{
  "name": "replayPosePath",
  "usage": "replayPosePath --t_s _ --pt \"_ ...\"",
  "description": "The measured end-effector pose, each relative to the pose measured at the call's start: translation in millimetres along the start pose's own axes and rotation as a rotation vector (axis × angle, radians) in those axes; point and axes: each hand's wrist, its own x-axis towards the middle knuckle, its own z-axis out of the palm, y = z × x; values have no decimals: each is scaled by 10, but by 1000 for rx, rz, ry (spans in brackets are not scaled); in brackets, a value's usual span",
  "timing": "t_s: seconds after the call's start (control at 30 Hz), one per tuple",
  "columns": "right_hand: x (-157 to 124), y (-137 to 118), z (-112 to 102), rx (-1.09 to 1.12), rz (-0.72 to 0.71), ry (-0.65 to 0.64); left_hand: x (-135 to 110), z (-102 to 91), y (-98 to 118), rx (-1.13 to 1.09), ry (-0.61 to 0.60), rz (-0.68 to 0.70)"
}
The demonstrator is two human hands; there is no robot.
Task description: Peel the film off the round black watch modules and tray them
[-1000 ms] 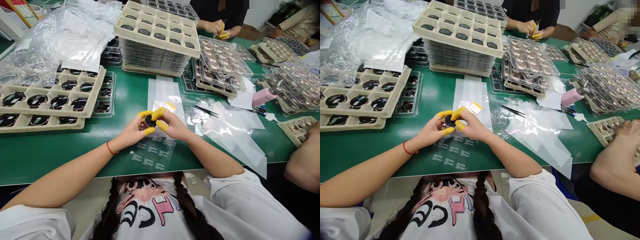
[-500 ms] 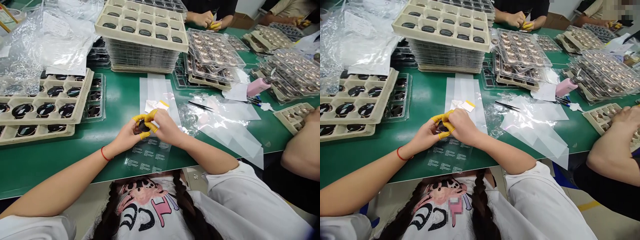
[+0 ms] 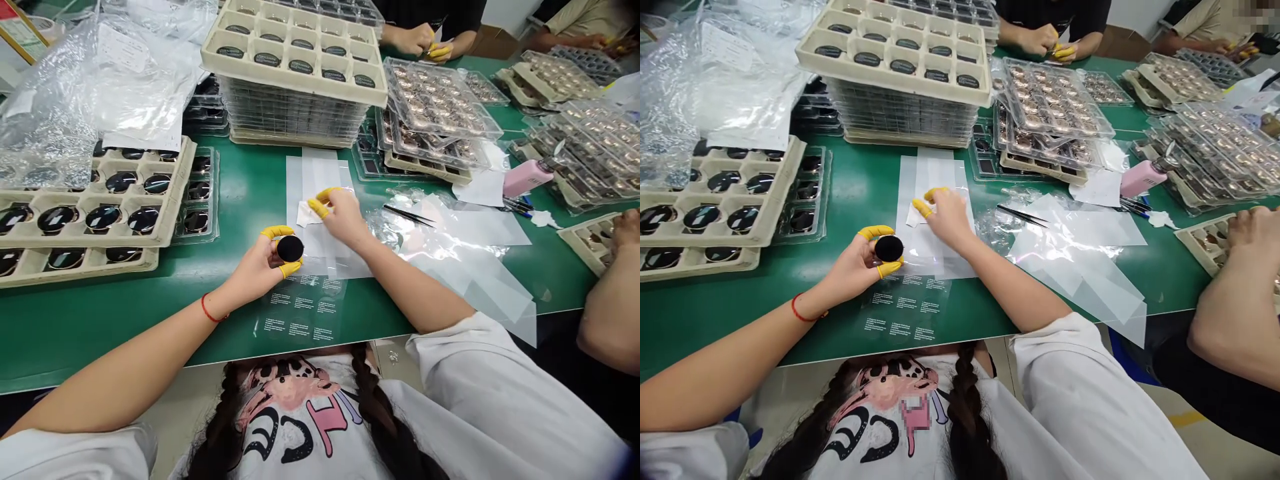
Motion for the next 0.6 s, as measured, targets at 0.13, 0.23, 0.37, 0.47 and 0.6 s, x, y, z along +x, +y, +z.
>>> replayPosePath --t_s 0.13,0.23,0.37,0.47,0.6 --pt "29 -208 186 20 -67 -81 5 0 26 -18 33 66" --pt "-190 -227 11 222 -234 10 14 -30 38 -52 31 69" --pt "-576 -363 -128 315 -605 121 26 -98 14 4 8 91" --pt "-632 -459 15 264 -679 105 29 -111 -12 88 -7 92" --pt "-458 -404 140 249 -584 159 31 -65 -13 -1 25 100"
